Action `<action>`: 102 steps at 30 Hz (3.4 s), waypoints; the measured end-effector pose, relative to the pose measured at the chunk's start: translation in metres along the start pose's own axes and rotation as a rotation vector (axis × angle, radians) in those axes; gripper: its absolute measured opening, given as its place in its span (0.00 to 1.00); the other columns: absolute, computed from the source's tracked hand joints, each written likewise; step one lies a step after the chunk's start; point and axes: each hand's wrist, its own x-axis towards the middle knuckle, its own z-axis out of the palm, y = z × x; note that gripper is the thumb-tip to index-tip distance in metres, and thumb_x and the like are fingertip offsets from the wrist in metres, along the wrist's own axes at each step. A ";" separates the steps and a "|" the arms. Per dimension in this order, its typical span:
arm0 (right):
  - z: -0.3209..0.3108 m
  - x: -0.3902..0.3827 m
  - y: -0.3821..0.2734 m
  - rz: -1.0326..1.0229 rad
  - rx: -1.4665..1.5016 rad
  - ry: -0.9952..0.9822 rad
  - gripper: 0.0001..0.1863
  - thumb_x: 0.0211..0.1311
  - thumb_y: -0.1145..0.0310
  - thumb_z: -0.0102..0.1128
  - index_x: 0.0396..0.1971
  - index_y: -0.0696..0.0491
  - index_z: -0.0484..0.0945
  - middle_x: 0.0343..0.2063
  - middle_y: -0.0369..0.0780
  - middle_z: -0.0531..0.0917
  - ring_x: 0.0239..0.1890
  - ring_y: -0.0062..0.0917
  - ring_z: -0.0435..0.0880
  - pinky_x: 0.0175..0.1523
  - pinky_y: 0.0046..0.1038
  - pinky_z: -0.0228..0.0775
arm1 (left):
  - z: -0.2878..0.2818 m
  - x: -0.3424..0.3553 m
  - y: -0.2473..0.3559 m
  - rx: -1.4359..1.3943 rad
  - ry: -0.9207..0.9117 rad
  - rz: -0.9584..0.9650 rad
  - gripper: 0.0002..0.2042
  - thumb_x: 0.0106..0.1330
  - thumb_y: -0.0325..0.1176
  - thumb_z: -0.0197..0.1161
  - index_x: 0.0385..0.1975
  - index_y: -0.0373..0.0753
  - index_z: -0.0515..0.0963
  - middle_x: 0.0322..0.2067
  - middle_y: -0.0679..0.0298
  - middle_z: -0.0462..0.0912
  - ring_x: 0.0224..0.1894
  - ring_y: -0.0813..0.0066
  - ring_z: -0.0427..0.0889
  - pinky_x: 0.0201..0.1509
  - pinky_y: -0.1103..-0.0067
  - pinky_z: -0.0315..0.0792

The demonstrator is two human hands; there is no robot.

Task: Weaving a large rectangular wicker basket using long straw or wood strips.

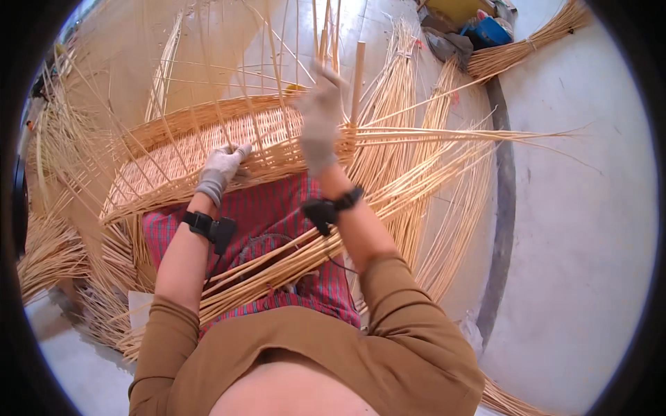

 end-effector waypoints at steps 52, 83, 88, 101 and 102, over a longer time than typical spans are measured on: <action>-0.048 -0.071 -0.037 0.180 -1.187 -0.481 0.28 0.67 0.60 0.61 0.62 0.56 0.70 0.56 0.52 0.78 0.59 0.45 0.78 0.62 0.40 0.71 | -0.076 -0.146 -0.026 -0.267 -0.113 0.365 0.23 0.75 0.33 0.57 0.68 0.40 0.64 0.55 0.51 0.78 0.39 0.73 0.85 0.42 0.75 0.83; 0.175 -0.164 -0.043 0.444 0.105 -0.409 0.10 0.65 0.81 0.61 0.40 0.52 0.72 0.43 0.44 0.85 0.45 0.30 0.85 0.50 0.29 0.82 | -0.282 -0.218 -0.133 0.434 0.786 0.883 0.12 0.58 0.24 0.68 0.42 0.39 0.84 0.37 0.58 0.86 0.42 0.61 0.83 0.49 0.70 0.75; 0.126 -0.133 -0.014 0.545 0.030 -0.116 0.07 0.67 0.76 0.62 0.40 0.51 0.73 0.40 0.41 0.83 0.41 0.29 0.86 0.45 0.30 0.83 | -0.307 -0.201 -0.177 0.105 1.287 0.424 0.05 0.67 0.28 0.65 0.40 0.38 0.83 0.37 0.57 0.86 0.40 0.62 0.85 0.48 0.73 0.77; 0.106 -0.154 0.012 0.726 -0.083 -0.070 0.07 0.66 0.75 0.64 0.37 0.50 0.73 0.33 0.36 0.82 0.34 0.24 0.85 0.37 0.25 0.82 | -0.277 -0.109 -0.124 0.569 0.575 -0.138 0.20 0.76 0.47 0.52 0.61 0.46 0.74 0.44 0.54 0.86 0.45 0.59 0.86 0.46 0.70 0.80; 0.103 -0.148 0.019 0.764 -0.055 -0.091 0.07 0.66 0.75 0.64 0.37 0.50 0.74 0.33 0.36 0.82 0.33 0.23 0.84 0.37 0.24 0.81 | -0.284 -0.104 -0.130 0.560 0.611 -0.073 0.22 0.76 0.51 0.48 0.61 0.45 0.73 0.42 0.51 0.86 0.41 0.59 0.87 0.45 0.69 0.80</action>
